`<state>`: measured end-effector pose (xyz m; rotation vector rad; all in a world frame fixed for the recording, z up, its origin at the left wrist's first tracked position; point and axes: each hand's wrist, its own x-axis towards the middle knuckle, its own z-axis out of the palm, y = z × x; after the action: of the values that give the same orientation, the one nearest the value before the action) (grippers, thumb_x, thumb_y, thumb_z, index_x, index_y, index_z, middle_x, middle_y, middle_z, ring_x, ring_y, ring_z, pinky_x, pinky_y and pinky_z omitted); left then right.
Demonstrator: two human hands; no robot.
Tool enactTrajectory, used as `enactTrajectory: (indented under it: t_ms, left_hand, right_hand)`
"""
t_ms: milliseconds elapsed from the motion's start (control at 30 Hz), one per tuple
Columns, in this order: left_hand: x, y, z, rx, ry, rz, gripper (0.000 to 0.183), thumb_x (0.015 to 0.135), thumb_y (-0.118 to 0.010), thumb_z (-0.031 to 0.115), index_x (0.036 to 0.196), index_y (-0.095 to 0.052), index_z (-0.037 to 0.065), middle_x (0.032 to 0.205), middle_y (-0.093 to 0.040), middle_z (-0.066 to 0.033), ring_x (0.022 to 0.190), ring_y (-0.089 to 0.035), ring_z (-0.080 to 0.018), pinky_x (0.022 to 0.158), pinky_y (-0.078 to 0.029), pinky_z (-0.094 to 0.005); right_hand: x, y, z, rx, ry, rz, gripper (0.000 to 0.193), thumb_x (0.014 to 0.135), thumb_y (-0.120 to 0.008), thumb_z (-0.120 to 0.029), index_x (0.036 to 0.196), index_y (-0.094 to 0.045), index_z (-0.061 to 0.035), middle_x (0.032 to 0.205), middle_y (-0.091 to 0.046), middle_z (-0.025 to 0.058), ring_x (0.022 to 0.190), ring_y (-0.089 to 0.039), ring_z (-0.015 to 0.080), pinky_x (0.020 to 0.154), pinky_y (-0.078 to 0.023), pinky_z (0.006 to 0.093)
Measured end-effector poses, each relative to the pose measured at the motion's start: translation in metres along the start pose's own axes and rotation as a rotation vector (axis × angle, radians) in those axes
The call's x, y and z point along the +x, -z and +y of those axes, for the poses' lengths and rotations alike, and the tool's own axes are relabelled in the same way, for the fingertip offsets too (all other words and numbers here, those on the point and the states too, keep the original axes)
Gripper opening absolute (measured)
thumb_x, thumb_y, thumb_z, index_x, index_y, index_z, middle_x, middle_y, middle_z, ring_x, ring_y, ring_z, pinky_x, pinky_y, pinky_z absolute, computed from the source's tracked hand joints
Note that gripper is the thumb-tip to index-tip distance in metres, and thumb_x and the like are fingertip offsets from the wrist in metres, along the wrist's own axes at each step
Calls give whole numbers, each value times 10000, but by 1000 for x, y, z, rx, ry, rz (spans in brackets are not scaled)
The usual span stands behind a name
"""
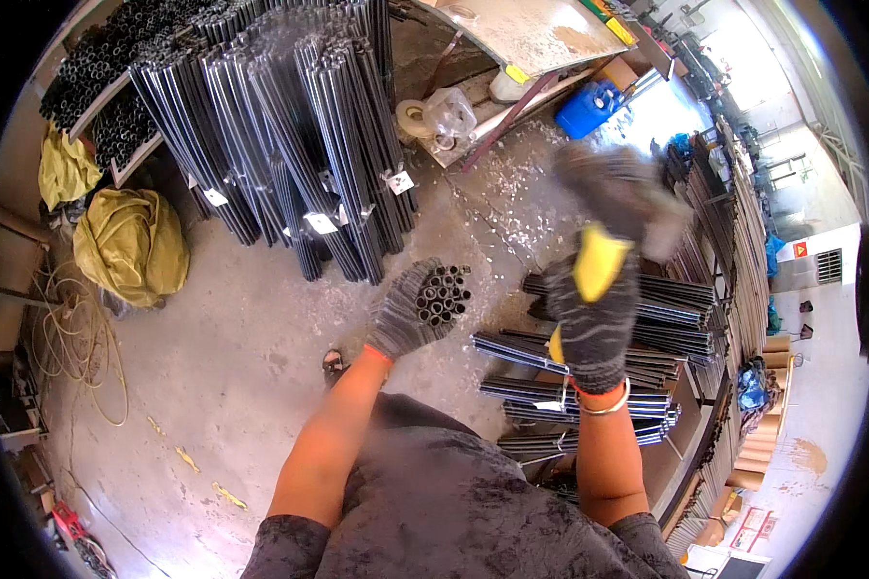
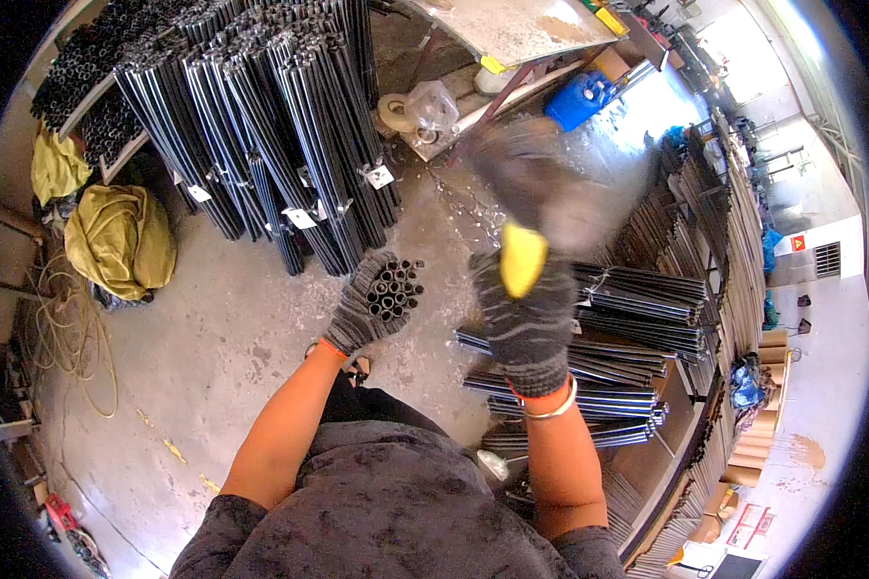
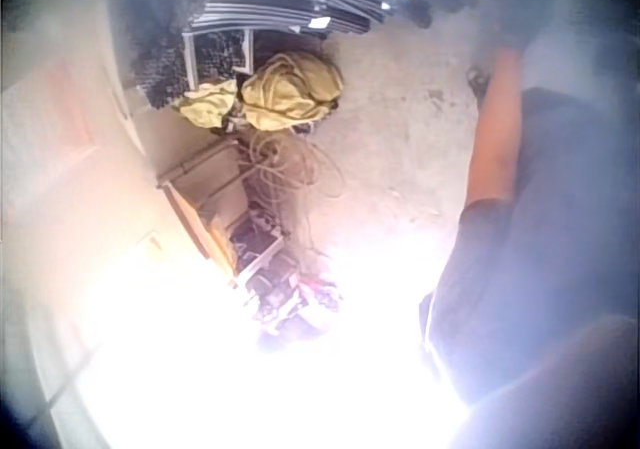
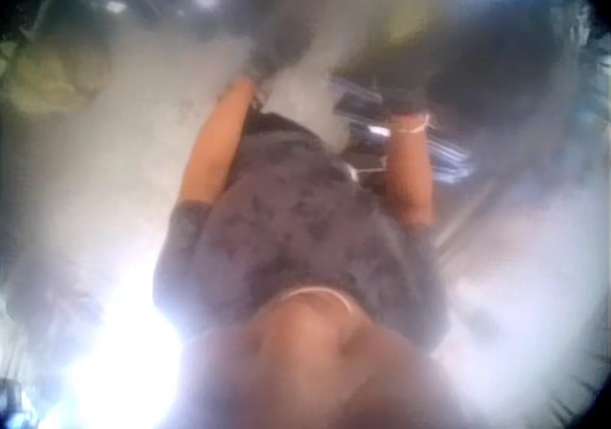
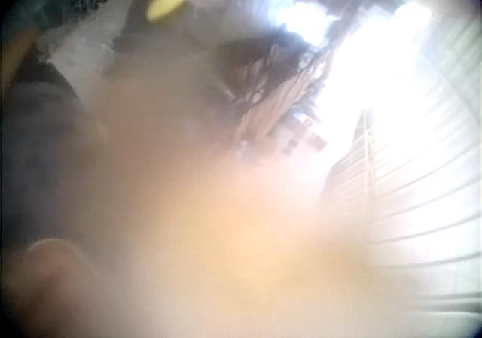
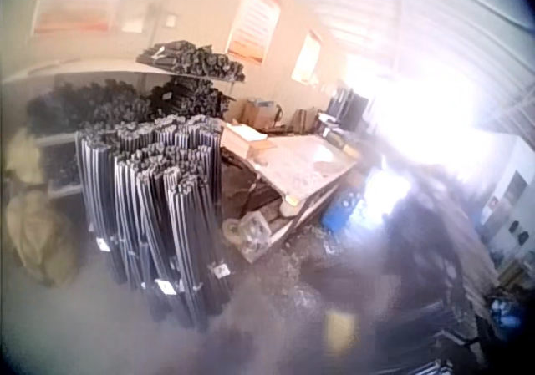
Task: The person picks up bundles of metal pipes and strikes the ends of the pipes with a hammer to align them before placing the bundles back into a stack.
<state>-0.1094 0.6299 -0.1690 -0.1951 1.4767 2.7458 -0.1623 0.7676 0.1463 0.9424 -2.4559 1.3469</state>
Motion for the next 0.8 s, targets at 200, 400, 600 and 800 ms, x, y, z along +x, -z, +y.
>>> enactTrajectory:
  t_ms: [200,400,600,800]
  left_hand:
    - [4,-39,53,-467,248,107,453,829,-561,454,1124,-583,111,980,-642,-78,873,-606,-206,706,-491,-328]
    - [-25,-50,93,-538,184,148,469,876,-491,532,1087,-628,137,992,-661,-73,851,-621,-185,645,-505,-333]
    - [-8,-46,77,-395,72,119,467,881,-495,513,1108,-624,127,990,-663,-85,830,-628,-207,642,-512,-329]
    - [-10,-40,58,-192,-123,188,465,886,-499,495,1128,-619,116,988,-665,-97,809,-635,-228,640,-518,-325]
  right_hand:
    - [-71,-39,89,-621,263,-45,397,809,-694,-177,1115,-539,22,848,-641,168,754,-635,308,675,-510,368]
    - [-3,-13,24,-93,23,-35,292,773,-716,-85,1010,-564,-7,780,-616,92,645,-573,201,606,-479,326]
    - [-46,-41,49,328,-191,172,291,837,-642,-121,1078,-519,-14,779,-581,73,697,-575,203,628,-488,323]
    - [-24,-39,33,-191,-340,-317,397,765,-731,-217,1044,-550,1,774,-616,155,681,-599,309,618,-489,380]
